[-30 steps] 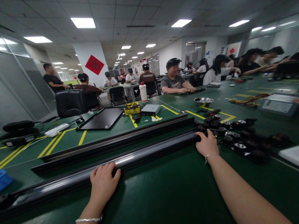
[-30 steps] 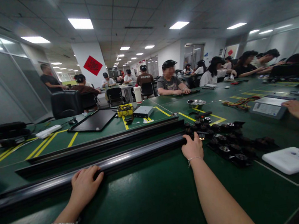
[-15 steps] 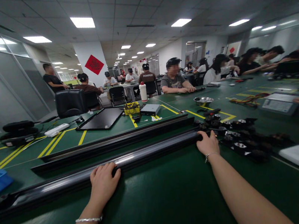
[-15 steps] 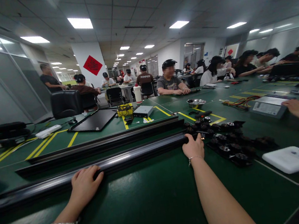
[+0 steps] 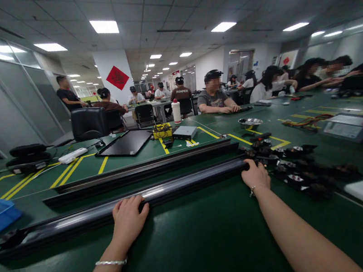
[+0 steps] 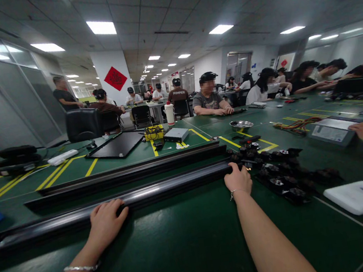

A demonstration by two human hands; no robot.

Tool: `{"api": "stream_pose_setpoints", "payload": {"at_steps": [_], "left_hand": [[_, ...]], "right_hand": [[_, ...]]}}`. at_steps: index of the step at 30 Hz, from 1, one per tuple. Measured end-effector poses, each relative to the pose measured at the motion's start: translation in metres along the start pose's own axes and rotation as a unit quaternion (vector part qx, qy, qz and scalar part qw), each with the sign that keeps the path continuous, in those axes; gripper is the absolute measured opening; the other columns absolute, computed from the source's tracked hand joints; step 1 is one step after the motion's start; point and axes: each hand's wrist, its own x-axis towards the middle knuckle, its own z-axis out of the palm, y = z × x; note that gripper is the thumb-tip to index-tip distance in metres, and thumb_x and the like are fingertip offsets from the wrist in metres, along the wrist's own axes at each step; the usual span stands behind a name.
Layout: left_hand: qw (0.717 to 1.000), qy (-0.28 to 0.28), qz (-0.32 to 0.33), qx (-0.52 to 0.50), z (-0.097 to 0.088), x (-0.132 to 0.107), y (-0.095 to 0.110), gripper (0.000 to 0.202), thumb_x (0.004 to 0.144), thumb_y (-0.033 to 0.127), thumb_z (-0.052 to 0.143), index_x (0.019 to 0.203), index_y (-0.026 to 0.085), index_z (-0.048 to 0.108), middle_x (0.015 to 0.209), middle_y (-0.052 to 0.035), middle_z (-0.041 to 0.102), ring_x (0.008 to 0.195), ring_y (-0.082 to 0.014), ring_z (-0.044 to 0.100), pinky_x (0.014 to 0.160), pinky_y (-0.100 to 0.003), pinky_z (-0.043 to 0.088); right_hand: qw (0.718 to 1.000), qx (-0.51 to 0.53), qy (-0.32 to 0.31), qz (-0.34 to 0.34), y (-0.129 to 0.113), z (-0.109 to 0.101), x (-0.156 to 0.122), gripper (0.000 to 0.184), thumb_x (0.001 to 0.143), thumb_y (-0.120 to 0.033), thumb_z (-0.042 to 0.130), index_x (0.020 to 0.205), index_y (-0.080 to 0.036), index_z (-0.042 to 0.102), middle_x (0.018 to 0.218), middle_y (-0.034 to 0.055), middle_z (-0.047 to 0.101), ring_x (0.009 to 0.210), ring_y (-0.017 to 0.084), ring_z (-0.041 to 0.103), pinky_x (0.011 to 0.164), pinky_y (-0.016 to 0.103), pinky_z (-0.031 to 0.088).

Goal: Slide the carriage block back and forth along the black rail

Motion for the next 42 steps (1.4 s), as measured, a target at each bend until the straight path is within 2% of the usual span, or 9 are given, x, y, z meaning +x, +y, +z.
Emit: {"api": "stream_pose_setpoints", "payload": {"at_steps": [12, 20, 28, 35, 42], "left_hand": [[1.0, -0.004, -0.006, -0.011, -0.001, 0.001, 0.001, 0.026, 0.079, 0.039, 0.038, 0.088, 0.025, 0.057, 0.097, -0.0012, 0.065, 0.095, -0.0198, 0.053, 0.091, -0.039, 0.026], [1.0, -0.006, -0.007, -0.004, -0.001, 0.0, 0.001, 0.025, 0.079, 0.038, 0.039, 0.09, 0.025, 0.057, 0.1, -0.0021, 0.065, 0.097, -0.0193, 0.052, 0.091, -0.039, 0.026], [1.0, -0.011, -0.009, -0.004, 0.002, 0.001, -0.003, 0.025, 0.078, 0.04, 0.039, 0.088, 0.026, 0.057, 0.095, -0.0011, 0.065, 0.095, -0.0194, 0.053, 0.091, -0.039, 0.026], [1.0, -0.011, -0.008, -0.002, 0.003, 0.002, -0.005, 0.026, 0.078, 0.041, 0.039, 0.09, 0.026, 0.057, 0.098, -0.0014, 0.065, 0.096, -0.0199, 0.052, 0.091, -0.04, 0.026], [1.0, -0.012, -0.01, 0.006, 0.003, 0.002, -0.005, 0.027, 0.078, 0.041, 0.038, 0.089, 0.026, 0.058, 0.095, -0.001, 0.065, 0.095, -0.0202, 0.053, 0.091, -0.04, 0.026]], "right_hand": [[1.0, -0.005, -0.001, 0.001, 0.0, 0.0, 0.002, 0.05, 0.074, -0.026, 0.042, 0.123, -0.032, 0.045, 0.119, 0.0116, 0.04, 0.11, 0.03, 0.042, 0.088, 0.044, 0.035], [0.999, 0.008, 0.02, 0.026, 0.004, 0.001, 0.011, 0.053, 0.072, -0.025, 0.041, 0.125, -0.031, 0.045, 0.114, 0.014, 0.046, 0.106, 0.03, 0.044, 0.084, 0.046, 0.037], [0.999, 0.031, 0.017, 0.036, 0.01, 0.0, 0.026, 0.053, 0.07, -0.021, 0.04, 0.121, -0.033, 0.049, 0.11, 0.0103, 0.052, 0.103, 0.029, 0.046, 0.082, 0.045, 0.038], [0.996, 0.057, 0.008, 0.063, 0.013, -0.005, 0.03, 0.061, 0.071, -0.023, 0.041, 0.132, -0.022, 0.036, 0.116, 0.0128, 0.052, 0.105, 0.03, 0.047, 0.084, 0.044, 0.039], [0.997, 0.048, -0.012, 0.053, 0.014, -0.004, 0.033, 0.07, 0.07, -0.023, 0.042, 0.138, -0.026, 0.024, 0.122, 0.0127, 0.049, 0.107, 0.031, 0.046, 0.084, 0.045, 0.039]]}}
